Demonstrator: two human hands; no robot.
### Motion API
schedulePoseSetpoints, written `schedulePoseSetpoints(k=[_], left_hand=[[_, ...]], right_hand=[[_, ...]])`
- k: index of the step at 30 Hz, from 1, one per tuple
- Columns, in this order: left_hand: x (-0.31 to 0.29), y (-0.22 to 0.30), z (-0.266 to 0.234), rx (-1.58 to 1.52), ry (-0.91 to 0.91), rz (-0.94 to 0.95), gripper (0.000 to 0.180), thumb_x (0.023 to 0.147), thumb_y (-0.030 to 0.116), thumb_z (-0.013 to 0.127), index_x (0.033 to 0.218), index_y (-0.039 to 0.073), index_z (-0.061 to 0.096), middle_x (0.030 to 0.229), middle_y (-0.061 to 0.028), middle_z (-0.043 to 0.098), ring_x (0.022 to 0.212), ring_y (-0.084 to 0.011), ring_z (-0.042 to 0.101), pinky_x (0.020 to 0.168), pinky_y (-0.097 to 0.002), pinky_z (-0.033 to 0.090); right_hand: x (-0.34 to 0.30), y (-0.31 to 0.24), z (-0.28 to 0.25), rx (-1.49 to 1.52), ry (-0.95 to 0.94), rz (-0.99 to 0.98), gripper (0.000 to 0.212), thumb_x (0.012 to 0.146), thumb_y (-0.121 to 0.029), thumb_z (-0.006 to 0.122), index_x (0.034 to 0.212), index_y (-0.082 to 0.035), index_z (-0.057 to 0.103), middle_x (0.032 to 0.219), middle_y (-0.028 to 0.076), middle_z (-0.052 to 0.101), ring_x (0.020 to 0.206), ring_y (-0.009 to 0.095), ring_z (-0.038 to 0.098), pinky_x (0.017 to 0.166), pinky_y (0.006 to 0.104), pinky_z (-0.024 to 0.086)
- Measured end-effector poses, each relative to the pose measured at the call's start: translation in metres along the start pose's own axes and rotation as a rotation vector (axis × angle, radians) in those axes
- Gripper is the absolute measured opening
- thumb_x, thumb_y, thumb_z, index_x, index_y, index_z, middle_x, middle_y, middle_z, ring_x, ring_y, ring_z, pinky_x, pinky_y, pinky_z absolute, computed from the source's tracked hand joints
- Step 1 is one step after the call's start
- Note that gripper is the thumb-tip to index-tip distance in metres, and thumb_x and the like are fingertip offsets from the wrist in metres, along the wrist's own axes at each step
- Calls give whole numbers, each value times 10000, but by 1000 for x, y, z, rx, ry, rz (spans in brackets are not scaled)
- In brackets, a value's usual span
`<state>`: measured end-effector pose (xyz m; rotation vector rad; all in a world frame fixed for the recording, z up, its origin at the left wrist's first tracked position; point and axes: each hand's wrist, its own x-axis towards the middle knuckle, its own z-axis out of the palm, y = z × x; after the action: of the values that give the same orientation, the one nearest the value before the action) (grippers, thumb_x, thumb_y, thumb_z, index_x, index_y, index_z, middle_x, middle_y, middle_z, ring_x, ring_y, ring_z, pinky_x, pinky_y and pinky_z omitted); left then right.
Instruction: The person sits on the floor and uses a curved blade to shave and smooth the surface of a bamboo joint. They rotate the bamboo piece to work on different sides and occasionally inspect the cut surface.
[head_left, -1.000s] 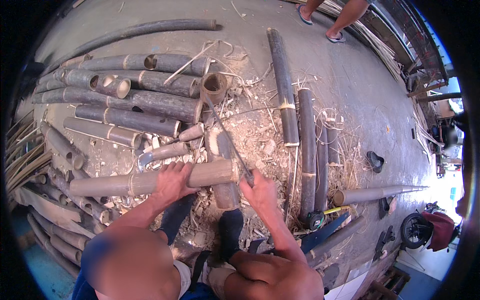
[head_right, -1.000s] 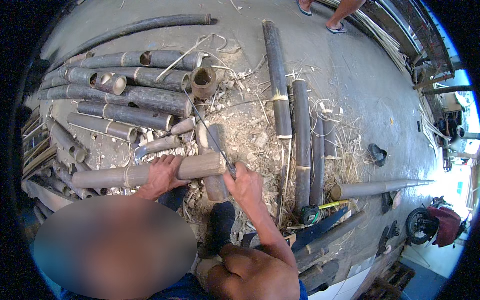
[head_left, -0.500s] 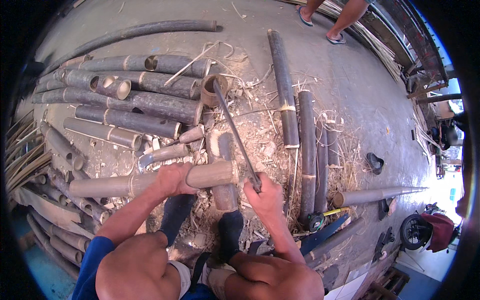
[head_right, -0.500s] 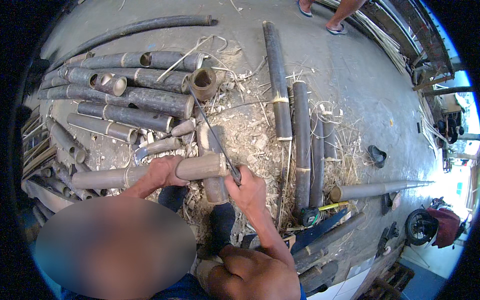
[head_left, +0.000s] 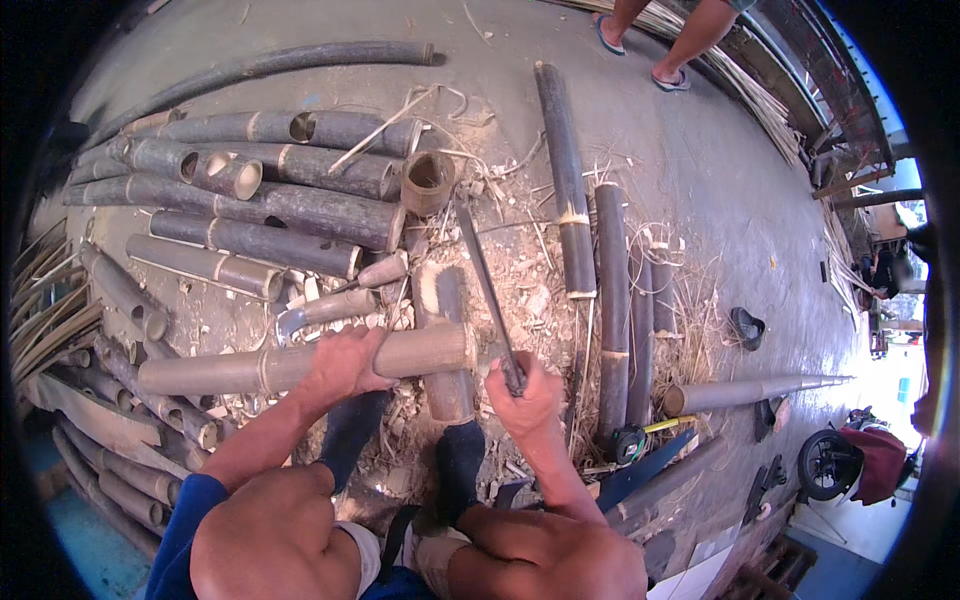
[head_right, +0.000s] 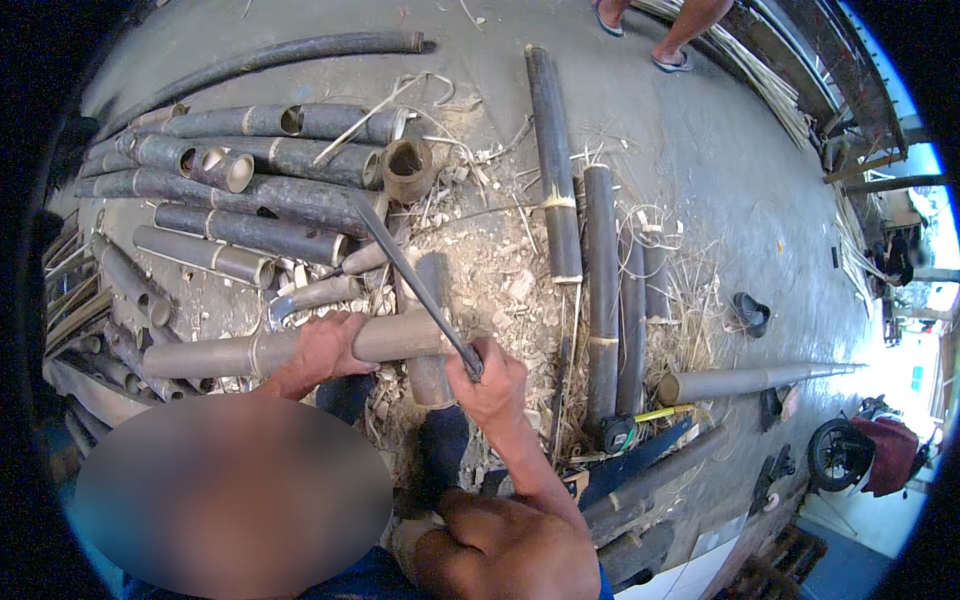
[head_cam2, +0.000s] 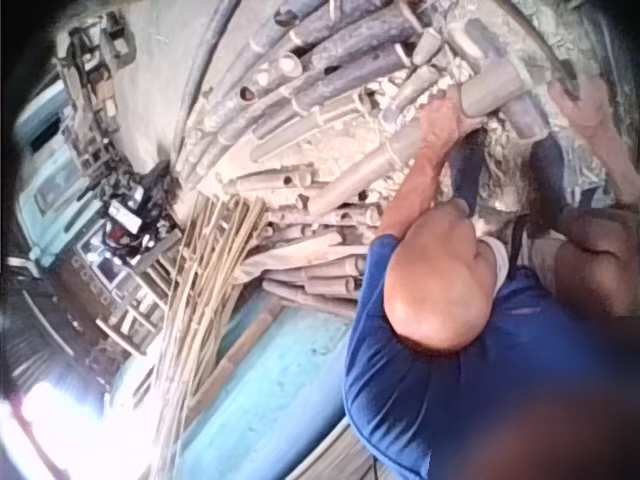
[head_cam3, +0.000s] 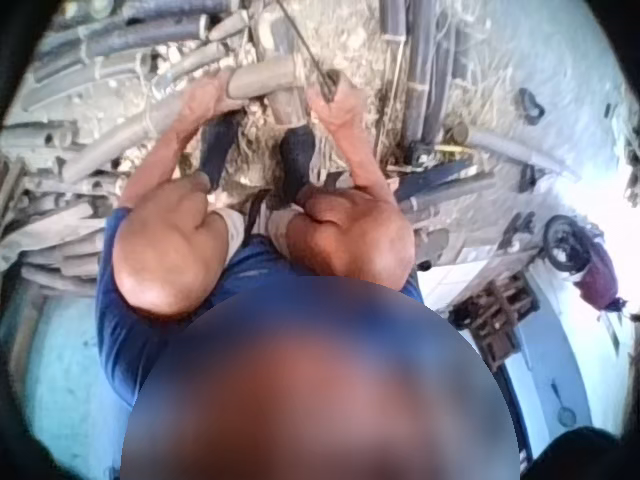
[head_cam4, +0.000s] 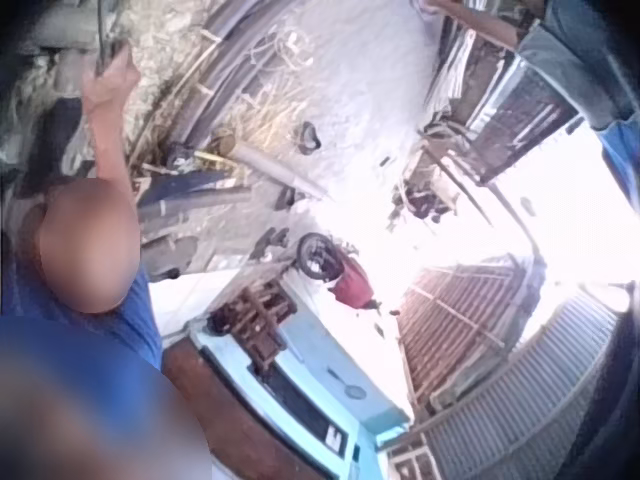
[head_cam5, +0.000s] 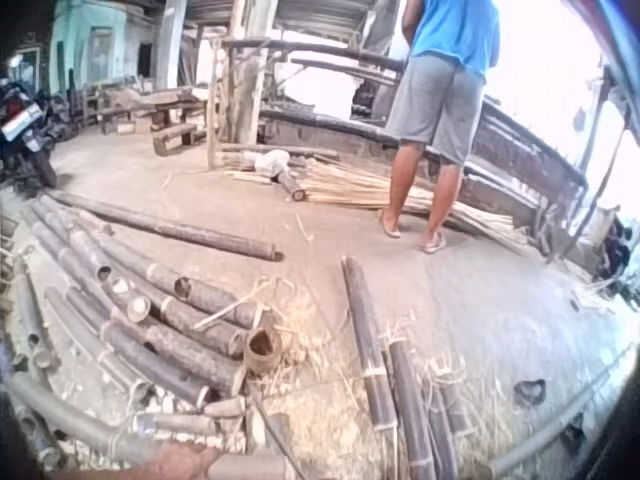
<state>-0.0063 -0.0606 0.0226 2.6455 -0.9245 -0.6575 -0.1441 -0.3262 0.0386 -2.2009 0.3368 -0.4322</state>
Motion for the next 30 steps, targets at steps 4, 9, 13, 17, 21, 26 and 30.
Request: schedulePoseSetpoints(k=[4, 9, 13, 17, 21, 26, 30], left_hand=[[1, 0, -1, -9, -21, -16, 769, 652, 518, 884, 1260, 136, 609, 1094, -118, 688, 1081, -318, 666, 916, -492, 523], [-1, 3, 4, 40, 35, -3, 783, 617, 495, 907, 1253, 142, 618, 1107, -113, 690, 1082, -333, 667, 910, -498, 541], [-4, 4, 8, 59, 121, 27, 725, 630, 484, 905, 1196, 131, 621, 1071, -100, 673, 1058, -315, 650, 912, -499, 509], [-5, 3, 12, 82, 120, 21, 759, 635, 505, 903, 1225, 130, 610, 1075, -100, 673, 1066, -313, 647, 914, -497, 505], [-5, 2, 11, 92, 109, 40, 772, 638, 510, 902, 1235, 123, 601, 1091, -102, 672, 1075, -313, 646, 918, -501, 503], [-5, 4, 10, 64, 101, 19, 773, 641, 503, 901, 1246, 125, 603, 1093, -105, 675, 1089, -316, 645, 924, -503, 500], [-6, 5, 9, 94, 131, 15, 769, 639, 487, 904, 1250, 126, 608, 1099, -106, 674, 1093, -318, 644, 929, -503, 503]], right_hand=[[-5, 10, -1, -572, -396, 236, 337, 869, -334, 706, 910, -2, 665, 688, 259, 664, 637, 406, 705, 586, 532, 543], [-2, 5, -6, -204, -249, 291, 292, 883, -296, 697, 934, -10, 669, 718, 234, 686, 671, 410, 714, 605, 512, 547], [7, -10, -2, 28, -45, 205, 290, 870, -240, 691, 891, 47, 654, 632, 235, 628, 621, 426, 668, 597, 467, 527], [11, -17, 4, -458, -393, 367, 336, 858, -291, 673, 908, 42, 670, 700, 287, 657, 705, 502, 666, 644, 545, 531], [9, -16, 1, -160, -237, 245, 334, 851, -290, 683, 927, 35, 675, 696, 280, 657, 691, 483, 673, 650, 535, 541], [5, -9, -3, -247, -232, 165, 342, 851, -298, 689, 951, 29, 679, 707, 286, 662, 688, 463, 689, 651, 546, 542], [1, -2, -3, -431, -440, 385, 353, 878, -324, 650, 901, 27, 675, 720, 262, 678, 679, 461, 685, 640, 520, 553]])
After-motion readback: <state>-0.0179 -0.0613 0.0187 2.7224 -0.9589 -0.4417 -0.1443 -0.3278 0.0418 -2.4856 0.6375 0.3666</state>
